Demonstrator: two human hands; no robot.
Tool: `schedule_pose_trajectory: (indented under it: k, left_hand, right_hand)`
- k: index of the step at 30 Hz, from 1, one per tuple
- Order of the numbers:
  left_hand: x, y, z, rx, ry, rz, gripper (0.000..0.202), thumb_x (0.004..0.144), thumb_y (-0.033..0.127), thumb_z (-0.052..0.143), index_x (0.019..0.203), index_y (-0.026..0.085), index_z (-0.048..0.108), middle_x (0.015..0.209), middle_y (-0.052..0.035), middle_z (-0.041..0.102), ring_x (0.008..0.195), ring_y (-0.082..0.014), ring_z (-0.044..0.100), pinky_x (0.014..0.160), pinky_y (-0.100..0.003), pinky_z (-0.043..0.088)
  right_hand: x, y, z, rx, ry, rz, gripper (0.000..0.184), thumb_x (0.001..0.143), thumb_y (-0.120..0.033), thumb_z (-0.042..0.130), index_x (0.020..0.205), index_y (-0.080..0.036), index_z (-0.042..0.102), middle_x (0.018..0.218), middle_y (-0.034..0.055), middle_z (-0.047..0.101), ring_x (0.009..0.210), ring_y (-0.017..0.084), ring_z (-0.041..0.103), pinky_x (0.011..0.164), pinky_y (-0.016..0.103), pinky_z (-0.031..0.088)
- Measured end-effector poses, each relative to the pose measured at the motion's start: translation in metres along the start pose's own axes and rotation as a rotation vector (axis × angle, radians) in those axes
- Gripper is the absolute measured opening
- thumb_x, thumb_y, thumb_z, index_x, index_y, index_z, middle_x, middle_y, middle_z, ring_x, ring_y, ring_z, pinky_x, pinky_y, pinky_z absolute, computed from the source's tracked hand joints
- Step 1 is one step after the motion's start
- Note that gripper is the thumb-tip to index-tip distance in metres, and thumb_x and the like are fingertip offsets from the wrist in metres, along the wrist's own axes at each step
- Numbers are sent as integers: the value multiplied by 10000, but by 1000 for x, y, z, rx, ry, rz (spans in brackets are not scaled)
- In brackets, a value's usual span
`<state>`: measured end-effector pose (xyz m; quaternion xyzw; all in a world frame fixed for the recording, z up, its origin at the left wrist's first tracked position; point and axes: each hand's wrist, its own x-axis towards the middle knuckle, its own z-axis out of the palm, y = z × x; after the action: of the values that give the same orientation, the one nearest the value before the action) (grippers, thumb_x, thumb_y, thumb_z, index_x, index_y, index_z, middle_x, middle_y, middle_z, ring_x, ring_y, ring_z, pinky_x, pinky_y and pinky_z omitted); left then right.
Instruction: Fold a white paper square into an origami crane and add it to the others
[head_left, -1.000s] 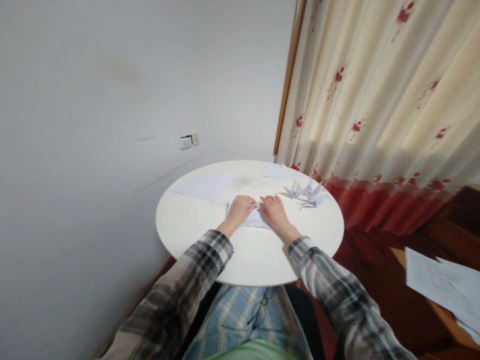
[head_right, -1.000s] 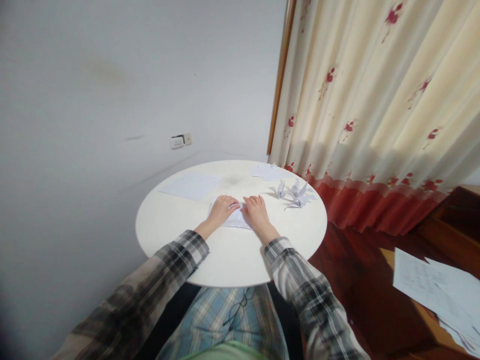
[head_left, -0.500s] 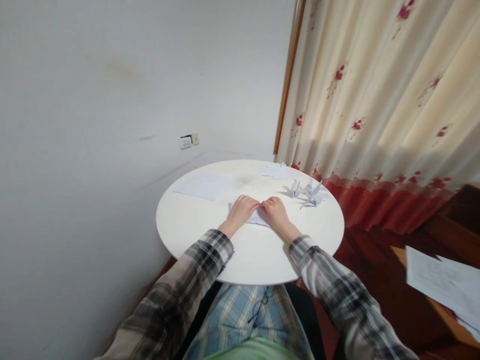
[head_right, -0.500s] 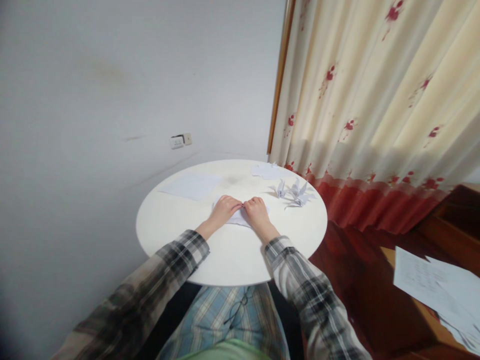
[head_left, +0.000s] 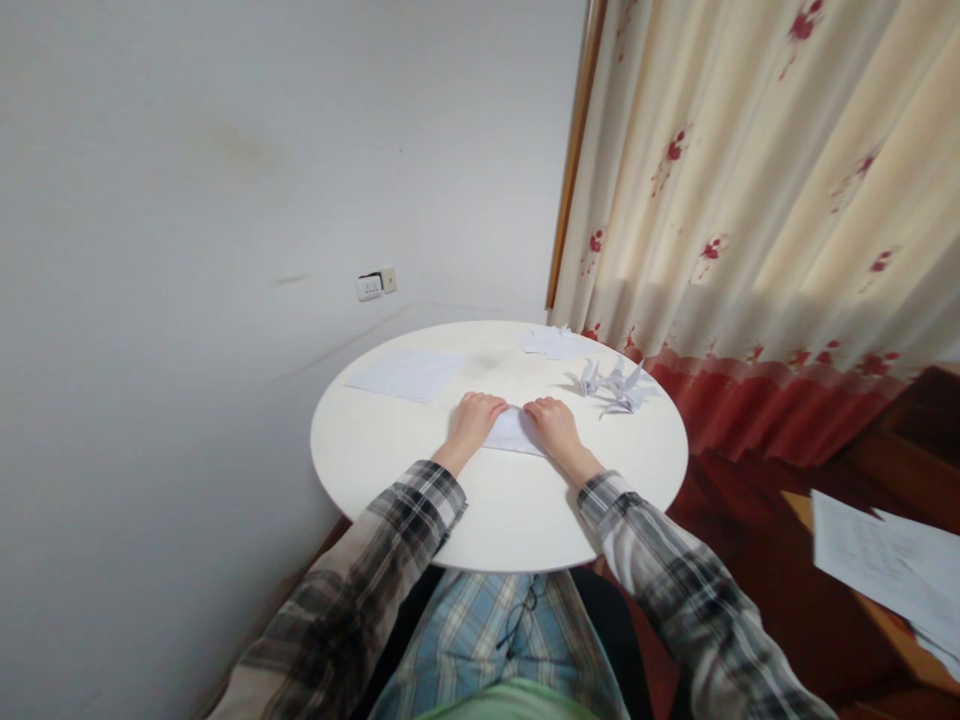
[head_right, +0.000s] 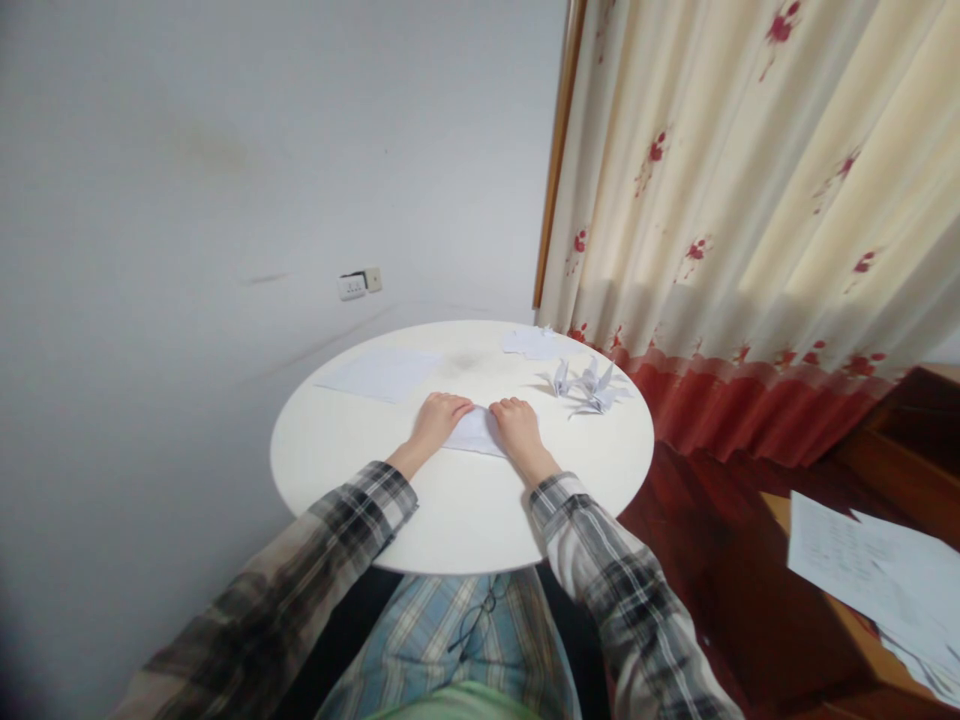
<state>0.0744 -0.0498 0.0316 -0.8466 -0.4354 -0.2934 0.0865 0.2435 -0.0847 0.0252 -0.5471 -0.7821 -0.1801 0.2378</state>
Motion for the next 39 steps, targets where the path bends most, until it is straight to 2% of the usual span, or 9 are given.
schedule_pose_trajectory:
  k: [7,18,22,26,39]
  left_hand:
    - [-1,1,-1,33,7,13,238,854,296,448,826,204,666,837,-36,683,817,-181,573,798,-323,353]
    - [-1,-4,-1,5,5,-53,244,862,309,435,854,209,658,876,-29,683,829,-174,567,804,-319,345]
    - [-1,-7,-4,4,15,-120,267,850,352,449,819,195,663,853,-46,681,835,-193,568,796,-331,344]
    - [-1,-13,-5,-16,39,-186,264,844,355,456,807,194,662,854,-40,679,827,-193,568,781,-324,354]
    - [-1,-14,-1,-10,61,-227,249,859,318,433,835,197,650,874,-32,669,844,-180,561,789,-302,359]
  right_hand:
    - [0,2,3,77,42,9,207,811,-125,465,875,-191,650,791,53,606,734,154,527,677,256,330]
    - [-2,16,4,378,125,176,145,783,-163,511,792,-182,654,795,26,645,758,139,559,715,227,383]
    - [-2,19,5,383,156,181,138,775,-173,527,761,-185,664,787,26,656,763,150,563,730,241,383]
    - [-1,21,6,355,132,200,155,782,-168,519,780,-186,673,804,32,664,786,158,562,746,250,379]
    - [0,24,9,370,126,231,243,765,-91,461,881,-183,654,846,49,645,838,174,543,783,280,368]
